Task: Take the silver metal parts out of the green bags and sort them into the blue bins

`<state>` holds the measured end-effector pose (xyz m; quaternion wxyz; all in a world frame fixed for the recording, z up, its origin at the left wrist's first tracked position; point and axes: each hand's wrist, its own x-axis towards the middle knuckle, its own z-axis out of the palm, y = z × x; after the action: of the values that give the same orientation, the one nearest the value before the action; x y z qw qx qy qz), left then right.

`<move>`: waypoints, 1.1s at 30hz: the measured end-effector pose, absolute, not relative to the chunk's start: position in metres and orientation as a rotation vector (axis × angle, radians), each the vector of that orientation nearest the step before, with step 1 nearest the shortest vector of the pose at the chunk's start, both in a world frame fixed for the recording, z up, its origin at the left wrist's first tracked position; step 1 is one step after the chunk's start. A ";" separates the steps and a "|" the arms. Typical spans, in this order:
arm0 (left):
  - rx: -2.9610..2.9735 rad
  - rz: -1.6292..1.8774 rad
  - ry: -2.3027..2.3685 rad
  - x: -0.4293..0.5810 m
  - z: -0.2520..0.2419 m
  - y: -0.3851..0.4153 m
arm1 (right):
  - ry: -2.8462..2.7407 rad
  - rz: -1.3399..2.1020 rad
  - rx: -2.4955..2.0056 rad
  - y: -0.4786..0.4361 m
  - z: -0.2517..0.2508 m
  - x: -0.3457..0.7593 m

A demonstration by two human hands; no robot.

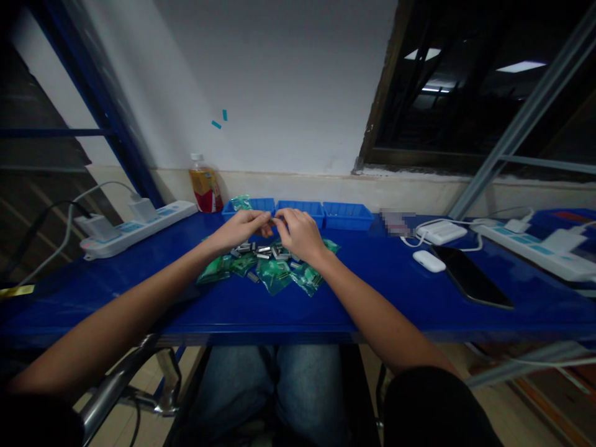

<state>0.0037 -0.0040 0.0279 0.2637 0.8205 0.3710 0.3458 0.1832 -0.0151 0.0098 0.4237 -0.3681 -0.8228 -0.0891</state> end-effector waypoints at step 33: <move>2.599 0.853 1.448 -0.053 0.039 0.013 | -1.771 -0.270 -1.352 0.023 0.003 0.234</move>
<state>-0.0525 0.0125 0.0390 0.0233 0.8394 0.4678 0.2756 0.2339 0.0225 0.0028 0.4337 -0.5428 -0.7110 -0.1084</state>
